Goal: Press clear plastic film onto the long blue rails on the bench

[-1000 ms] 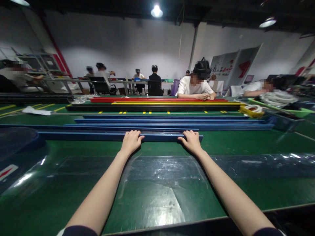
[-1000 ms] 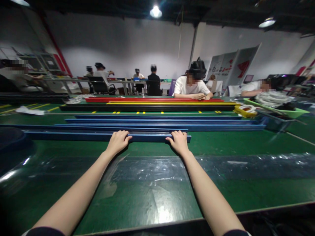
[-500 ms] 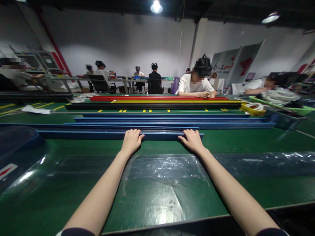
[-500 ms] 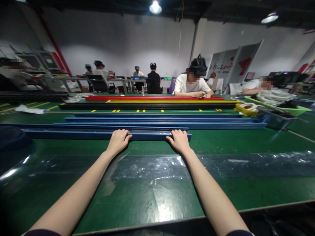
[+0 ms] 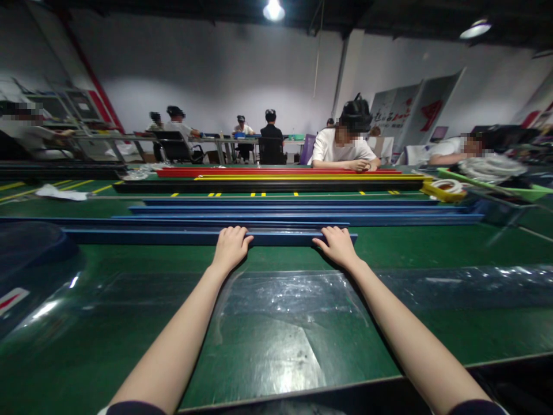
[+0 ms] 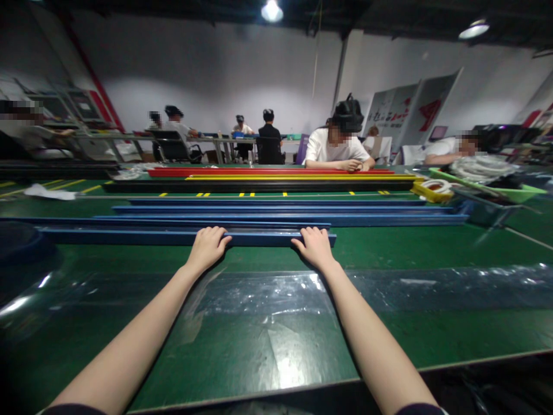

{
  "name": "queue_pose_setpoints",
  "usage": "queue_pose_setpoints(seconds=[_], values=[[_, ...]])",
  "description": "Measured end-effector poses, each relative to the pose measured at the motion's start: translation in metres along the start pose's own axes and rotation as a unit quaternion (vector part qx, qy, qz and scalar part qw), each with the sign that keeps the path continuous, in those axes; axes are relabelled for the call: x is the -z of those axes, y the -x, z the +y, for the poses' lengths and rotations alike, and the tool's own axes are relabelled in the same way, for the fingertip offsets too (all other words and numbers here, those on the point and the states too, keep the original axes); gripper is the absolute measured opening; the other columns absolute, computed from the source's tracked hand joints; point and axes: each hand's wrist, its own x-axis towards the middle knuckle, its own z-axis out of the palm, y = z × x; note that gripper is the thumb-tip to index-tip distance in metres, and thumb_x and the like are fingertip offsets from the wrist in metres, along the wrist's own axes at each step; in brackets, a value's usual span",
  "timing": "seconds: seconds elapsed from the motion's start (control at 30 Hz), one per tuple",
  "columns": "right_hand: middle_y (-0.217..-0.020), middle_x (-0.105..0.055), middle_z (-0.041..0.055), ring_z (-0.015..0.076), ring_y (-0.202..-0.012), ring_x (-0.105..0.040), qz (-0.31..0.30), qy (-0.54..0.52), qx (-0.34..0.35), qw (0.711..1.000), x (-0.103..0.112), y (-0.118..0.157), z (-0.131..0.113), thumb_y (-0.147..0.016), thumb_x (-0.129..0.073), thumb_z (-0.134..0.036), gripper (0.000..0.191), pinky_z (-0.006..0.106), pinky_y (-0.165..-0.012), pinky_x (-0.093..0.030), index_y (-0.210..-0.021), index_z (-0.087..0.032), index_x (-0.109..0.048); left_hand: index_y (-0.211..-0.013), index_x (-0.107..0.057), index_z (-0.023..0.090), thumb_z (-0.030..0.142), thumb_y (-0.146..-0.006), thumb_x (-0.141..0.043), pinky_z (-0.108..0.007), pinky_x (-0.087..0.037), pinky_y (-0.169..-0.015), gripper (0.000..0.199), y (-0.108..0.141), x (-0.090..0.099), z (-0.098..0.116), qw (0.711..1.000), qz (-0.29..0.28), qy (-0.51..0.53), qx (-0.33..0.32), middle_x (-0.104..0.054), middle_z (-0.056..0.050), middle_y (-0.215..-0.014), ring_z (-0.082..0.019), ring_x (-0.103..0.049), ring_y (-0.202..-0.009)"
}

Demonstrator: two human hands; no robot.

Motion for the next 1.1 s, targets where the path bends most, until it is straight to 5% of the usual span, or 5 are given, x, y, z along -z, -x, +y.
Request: queue_pose_setpoints(seconds=[1.1], values=[[-0.094, -0.064, 0.0072, 0.0222, -0.09, -0.052, 0.001, 0.021, 0.002, 1.0, 0.0014, 0.0002, -0.0006, -0.09, -0.037, -0.049, 0.037, 0.031, -0.073, -0.027, -0.089, -0.017, -0.056, -0.087, -0.057, 0.018, 0.036, -0.089, -0.037, -0.036, -0.034, -0.079, 0.027, -0.0005, -0.0017, -0.0008, 1.0, -0.003, -0.024, -0.005, -0.06, -0.009, -0.085, -0.024, -0.05, -0.084]])
